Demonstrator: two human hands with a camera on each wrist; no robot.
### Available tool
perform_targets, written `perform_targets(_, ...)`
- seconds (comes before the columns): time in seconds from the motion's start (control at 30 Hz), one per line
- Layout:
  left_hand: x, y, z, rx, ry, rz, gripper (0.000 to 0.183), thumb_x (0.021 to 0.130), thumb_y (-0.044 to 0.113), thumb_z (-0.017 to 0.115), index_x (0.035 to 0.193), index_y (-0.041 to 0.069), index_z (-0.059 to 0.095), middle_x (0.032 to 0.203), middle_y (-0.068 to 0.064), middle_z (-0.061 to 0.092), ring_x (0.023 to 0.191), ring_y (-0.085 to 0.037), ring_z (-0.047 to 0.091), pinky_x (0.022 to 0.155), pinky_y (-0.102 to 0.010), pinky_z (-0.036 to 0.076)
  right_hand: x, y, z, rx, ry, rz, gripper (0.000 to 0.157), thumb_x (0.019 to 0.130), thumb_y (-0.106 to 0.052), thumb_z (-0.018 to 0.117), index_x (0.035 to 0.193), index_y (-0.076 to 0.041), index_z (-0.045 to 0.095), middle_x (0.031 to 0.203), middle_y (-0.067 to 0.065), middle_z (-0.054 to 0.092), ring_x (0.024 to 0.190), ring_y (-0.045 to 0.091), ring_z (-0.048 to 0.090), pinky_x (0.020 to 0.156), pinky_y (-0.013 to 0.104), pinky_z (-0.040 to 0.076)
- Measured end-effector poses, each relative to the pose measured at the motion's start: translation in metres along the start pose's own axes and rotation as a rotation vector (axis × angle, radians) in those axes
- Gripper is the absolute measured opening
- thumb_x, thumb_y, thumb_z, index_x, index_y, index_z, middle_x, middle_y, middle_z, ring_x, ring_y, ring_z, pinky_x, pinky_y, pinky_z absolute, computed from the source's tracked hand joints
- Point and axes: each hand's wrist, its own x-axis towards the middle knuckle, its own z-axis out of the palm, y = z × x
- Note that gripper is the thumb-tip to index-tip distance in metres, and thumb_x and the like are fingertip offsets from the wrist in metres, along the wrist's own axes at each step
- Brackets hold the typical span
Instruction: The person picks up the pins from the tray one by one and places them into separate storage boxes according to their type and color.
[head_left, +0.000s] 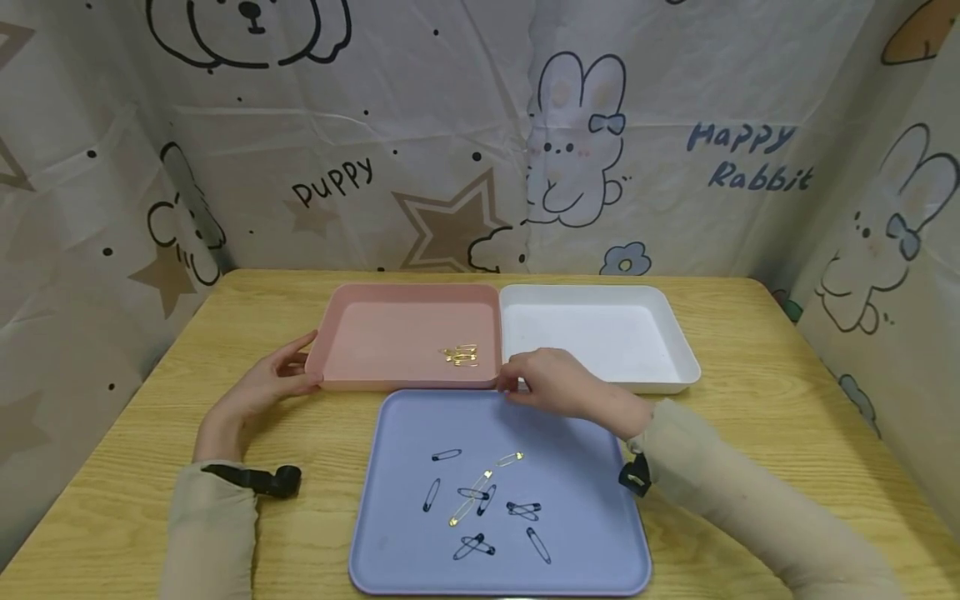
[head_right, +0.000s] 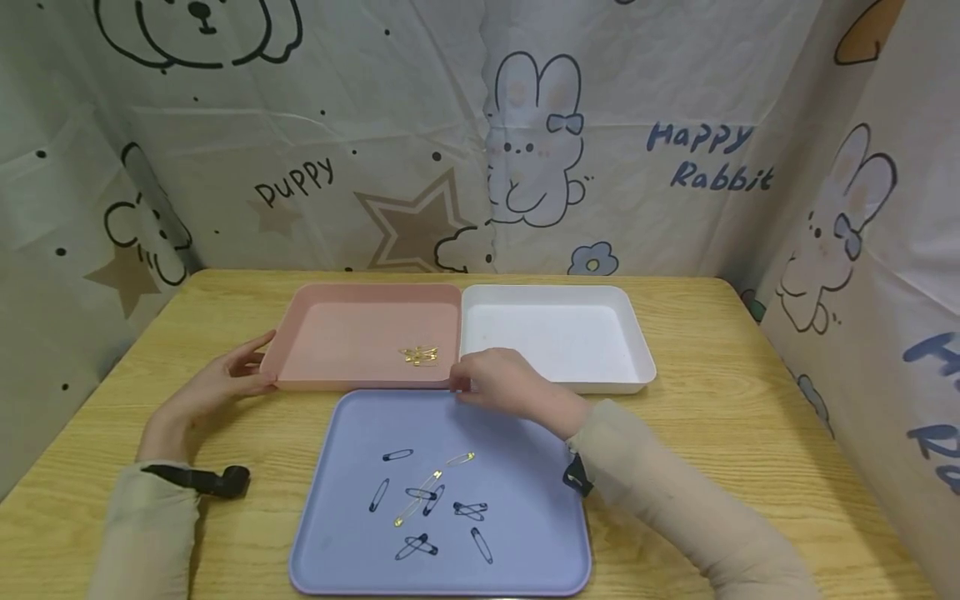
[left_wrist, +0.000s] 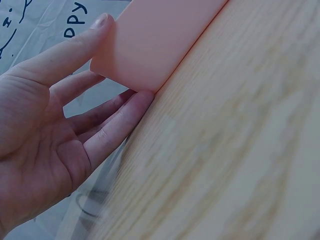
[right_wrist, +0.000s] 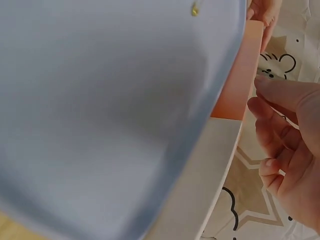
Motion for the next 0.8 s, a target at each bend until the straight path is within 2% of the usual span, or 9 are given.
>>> perform_targets(0.1,-0.001,0.001,0.0,0.001,-0.003,-0.004,0.077,0.086,0.015,0.062,0.146,0.01,0.014,0.122,-0.024,0.038,0.089,-0.004,0.056,0.077,-0.02,0.048,-0.007,-0.002,0.002,0.011,-0.027,-0.02,0.011,0.079,-0.024,0.069,0.089,-0.02,0.069,0.078,-0.011,0.062,0.061,0.002,0.049,0.06,0.021,0.042)
perform_targets(0.37,-0.002,0.004,0.001,0.001,-0.014,-0.012,0.077,0.087,0.017,0.061,0.147,0.012,0.013,0.123,-0.024,0.037,0.089,-0.004,0.056,0.078,-0.019,0.048,-0.02,-0.009,0.01,-0.004,-0.106,-0.077,0.011,0.077,-0.029,0.07,0.085,-0.022,0.068,0.074,-0.014,0.06,0.061,-0.001,0.049,0.061,0.022,0.044)
perform_targets(0.57,-0.003,0.004,0.0,0.005,-0.011,-0.012,0.077,0.087,0.017,0.061,0.147,0.012,0.012,0.122,-0.023,0.037,0.089,-0.004,0.056,0.078,-0.019,0.048,-0.026,-0.014,0.018,-0.02,-0.159,-0.103,0.018,0.073,-0.038,0.072,0.079,-0.024,0.063,0.069,-0.015,0.055,0.062,0.0,0.046,0.057,0.018,0.039)
perform_targets(0.8,-0.003,0.004,0.0,0.002,-0.01,-0.02,0.078,0.087,0.018,0.062,0.147,0.014,0.013,0.124,-0.024,0.036,0.091,-0.004,0.055,0.079,-0.019,0.047,-0.028,-0.014,0.025,-0.03,-0.19,-0.116,0.015,0.074,-0.035,0.071,0.081,-0.025,0.062,0.073,-0.016,0.057,0.065,-0.002,0.049,0.061,0.018,0.04)
